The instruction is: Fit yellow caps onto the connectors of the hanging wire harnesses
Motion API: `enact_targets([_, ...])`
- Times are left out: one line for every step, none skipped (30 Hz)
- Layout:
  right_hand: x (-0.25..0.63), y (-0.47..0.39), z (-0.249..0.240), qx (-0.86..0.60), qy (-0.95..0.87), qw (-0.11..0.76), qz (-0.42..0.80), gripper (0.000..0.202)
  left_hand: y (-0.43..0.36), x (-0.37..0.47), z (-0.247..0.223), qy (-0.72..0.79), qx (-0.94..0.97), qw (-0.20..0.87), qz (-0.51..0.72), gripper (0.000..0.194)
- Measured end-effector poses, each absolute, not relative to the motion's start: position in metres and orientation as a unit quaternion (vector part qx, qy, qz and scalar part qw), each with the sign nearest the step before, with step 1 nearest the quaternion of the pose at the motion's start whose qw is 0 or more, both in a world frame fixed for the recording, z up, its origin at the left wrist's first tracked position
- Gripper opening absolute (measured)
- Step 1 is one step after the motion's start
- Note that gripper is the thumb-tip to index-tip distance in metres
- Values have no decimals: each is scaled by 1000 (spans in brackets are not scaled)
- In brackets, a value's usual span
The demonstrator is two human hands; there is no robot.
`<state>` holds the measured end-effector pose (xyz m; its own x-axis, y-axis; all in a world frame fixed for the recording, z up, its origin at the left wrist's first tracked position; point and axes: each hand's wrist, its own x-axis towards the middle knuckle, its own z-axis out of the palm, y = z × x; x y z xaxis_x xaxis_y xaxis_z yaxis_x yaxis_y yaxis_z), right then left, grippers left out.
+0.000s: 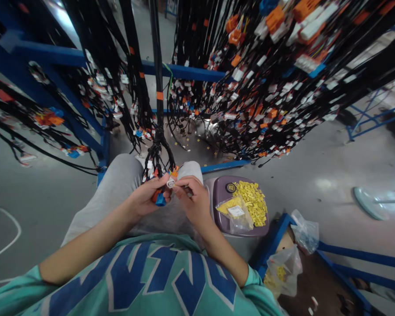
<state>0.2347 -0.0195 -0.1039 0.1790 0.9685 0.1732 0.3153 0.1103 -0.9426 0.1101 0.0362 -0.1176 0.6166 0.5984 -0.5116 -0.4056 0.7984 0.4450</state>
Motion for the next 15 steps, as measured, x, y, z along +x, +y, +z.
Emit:
enact_targets([234,-19,-104,-578,-568,501,304,5,36,110,-117,339,143,886,283,18])
enact_targets([234,-18,-104,-574,-583,499,284,5,36,110,-116,345,142,884,282,19])
enact_targets([233,-17,-104,-572,-596,497,265,6,36,110,-115,349,143,882,281,19])
enact_targets([233,-16,-104,-570,-608,494,246,6,36,110,-115,351,145,882,280,20])
enact_targets([232,-16,-105,-569,-618,492,228,7,35,110,-114,350,148,881,280,21])
enact_targets([232,-15,-106,-569,-627,489,211,7,35,110,-114,349,153,881,282,22])
enact_targets([232,-15,-106,-569,-633,486,198,7,35,110,-114,348,159,880,283,22])
enact_targets([232,-15,-107,-570,-637,483,190,7,35,110,-113,349,165,877,285,22])
enact_targets([232,-15,-108,-571,-640,481,185,7,34,110,-113,353,171,874,286,23])
enact_targets([232,-14,-108,-571,-642,478,184,7,34,110,-113,359,179,871,284,24])
enact_targets([232,-14,-108,-571,-643,476,185,8,34,110,-112,367,188,867,281,26])
enact_targets([232,-14,-108,-570,-644,474,189,8,34,110,-112,373,199,863,278,28])
enact_targets([232,-14,-108,-568,-645,473,192,8,34,109,-112,379,209,859,275,30])
enact_targets([232,-14,-108,-566,-646,473,197,8,33,109,-112,384,218,855,273,32])
enact_targets([232,-14,-107,-565,-646,473,201,7,33,109,-112,386,228,852,271,32])
